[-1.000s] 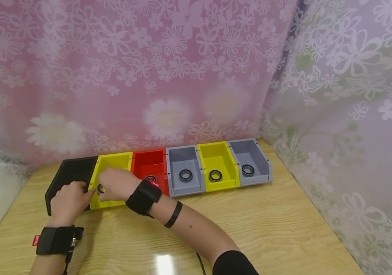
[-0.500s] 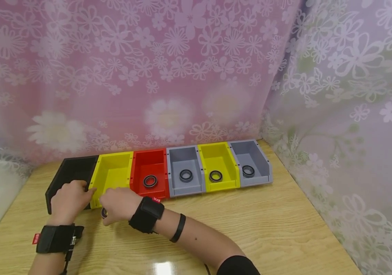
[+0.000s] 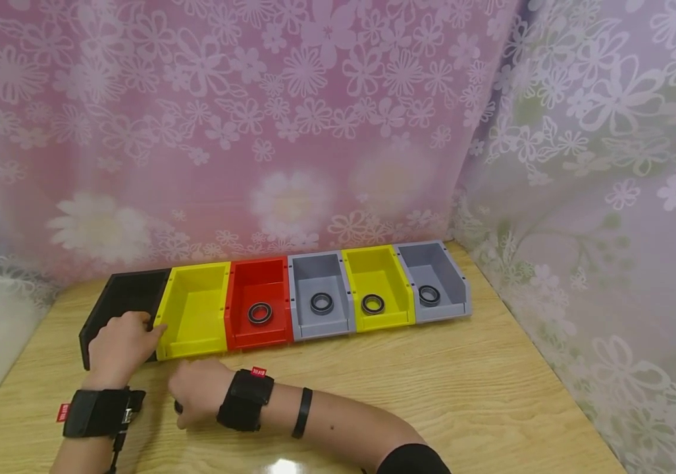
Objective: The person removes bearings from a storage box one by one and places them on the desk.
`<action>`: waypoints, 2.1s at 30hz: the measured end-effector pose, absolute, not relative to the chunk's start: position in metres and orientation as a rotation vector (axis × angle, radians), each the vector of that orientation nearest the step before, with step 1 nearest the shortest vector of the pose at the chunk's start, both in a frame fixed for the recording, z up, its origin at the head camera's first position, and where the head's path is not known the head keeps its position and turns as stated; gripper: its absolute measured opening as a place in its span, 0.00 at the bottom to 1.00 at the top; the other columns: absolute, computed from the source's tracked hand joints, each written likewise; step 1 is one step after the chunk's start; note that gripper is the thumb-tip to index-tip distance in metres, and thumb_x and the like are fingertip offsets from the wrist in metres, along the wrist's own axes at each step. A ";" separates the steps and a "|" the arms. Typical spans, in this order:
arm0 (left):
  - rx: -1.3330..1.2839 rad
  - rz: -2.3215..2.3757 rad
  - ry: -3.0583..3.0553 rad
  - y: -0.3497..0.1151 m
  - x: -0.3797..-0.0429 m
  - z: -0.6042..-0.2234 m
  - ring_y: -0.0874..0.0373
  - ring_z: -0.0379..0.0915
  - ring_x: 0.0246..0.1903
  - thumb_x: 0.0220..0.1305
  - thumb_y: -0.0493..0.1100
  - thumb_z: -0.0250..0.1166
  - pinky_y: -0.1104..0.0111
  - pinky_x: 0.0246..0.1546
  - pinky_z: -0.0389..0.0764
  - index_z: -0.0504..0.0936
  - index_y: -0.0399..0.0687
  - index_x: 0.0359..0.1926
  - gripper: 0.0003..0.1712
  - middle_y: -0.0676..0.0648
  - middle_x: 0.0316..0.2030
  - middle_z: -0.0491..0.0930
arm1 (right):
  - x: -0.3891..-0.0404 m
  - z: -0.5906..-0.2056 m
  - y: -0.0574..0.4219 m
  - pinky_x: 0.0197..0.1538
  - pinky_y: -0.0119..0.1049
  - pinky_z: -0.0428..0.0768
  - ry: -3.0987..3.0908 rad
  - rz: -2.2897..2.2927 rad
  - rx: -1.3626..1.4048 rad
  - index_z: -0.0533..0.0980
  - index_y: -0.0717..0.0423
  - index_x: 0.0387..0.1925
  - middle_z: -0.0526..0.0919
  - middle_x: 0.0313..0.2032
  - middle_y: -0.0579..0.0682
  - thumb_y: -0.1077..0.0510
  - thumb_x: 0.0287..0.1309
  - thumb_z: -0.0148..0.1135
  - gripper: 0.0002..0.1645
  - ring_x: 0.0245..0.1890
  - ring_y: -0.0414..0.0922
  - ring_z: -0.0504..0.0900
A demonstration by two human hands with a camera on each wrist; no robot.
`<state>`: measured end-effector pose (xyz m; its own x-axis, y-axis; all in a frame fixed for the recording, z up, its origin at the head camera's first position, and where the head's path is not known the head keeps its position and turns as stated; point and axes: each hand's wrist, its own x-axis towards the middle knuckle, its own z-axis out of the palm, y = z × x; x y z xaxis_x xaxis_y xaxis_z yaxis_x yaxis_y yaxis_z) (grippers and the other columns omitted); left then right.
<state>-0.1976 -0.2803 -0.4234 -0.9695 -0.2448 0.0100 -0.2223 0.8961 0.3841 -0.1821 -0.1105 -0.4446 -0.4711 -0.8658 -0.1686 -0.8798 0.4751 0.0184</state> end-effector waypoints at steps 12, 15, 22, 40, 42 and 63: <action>0.359 -0.591 -2.995 -0.280 -0.197 -0.424 0.45 0.76 0.25 0.68 0.45 0.69 0.50 0.28 0.81 0.77 0.21 0.57 0.30 0.28 0.36 0.82 | -0.180 -0.450 -0.112 0.27 0.25 0.72 2.579 0.161 -1.551 0.80 0.45 0.49 0.76 0.38 0.38 0.37 0.55 0.74 0.26 0.24 0.32 0.70; 0.356 -0.595 -2.986 -0.280 -0.196 -0.424 0.46 0.74 0.23 0.68 0.45 0.69 0.53 0.25 0.80 0.77 0.20 0.56 0.29 0.33 0.30 0.81 | -0.180 -0.450 -0.113 0.27 0.25 0.72 2.574 0.158 -1.538 0.79 0.43 0.46 0.76 0.36 0.38 0.37 0.55 0.74 0.23 0.23 0.32 0.70; 0.338 -0.599 -2.974 -0.280 -0.196 -0.424 0.47 0.73 0.21 0.68 0.44 0.69 0.56 0.22 0.78 0.78 0.20 0.56 0.29 0.36 0.26 0.80 | -0.180 -0.449 -0.113 0.27 0.25 0.72 2.567 0.146 -1.508 0.79 0.43 0.49 0.76 0.37 0.38 0.36 0.54 0.75 0.26 0.24 0.33 0.70; 0.348 -0.598 -2.980 -0.280 -0.197 -0.423 0.46 0.74 0.22 0.68 0.45 0.69 0.54 0.24 0.79 0.77 0.20 0.57 0.29 0.32 0.31 0.82 | -0.176 -0.446 -0.112 0.26 0.27 0.73 2.601 0.256 -1.493 0.77 0.43 0.60 0.79 0.44 0.38 0.36 0.58 0.72 0.32 0.24 0.33 0.71; 0.350 -0.601 -2.980 -0.280 -0.197 -0.423 0.46 0.75 0.23 0.68 0.45 0.68 0.54 0.24 0.79 0.77 0.20 0.57 0.29 0.33 0.30 0.81 | -0.176 -0.445 -0.111 0.27 0.27 0.73 2.602 0.254 -1.507 0.78 0.43 0.57 0.79 0.43 0.38 0.36 0.60 0.71 0.29 0.26 0.32 0.72; 0.314 -0.591 -2.970 -0.278 -0.194 -0.421 0.49 0.72 0.18 0.68 0.45 0.68 0.60 0.18 0.73 0.81 0.22 0.47 0.24 0.42 0.18 0.74 | -0.226 -0.374 -0.087 0.43 0.26 0.81 2.770 -0.123 -1.388 0.80 0.47 0.63 0.85 0.51 0.43 0.40 0.68 0.65 0.28 0.44 0.36 0.83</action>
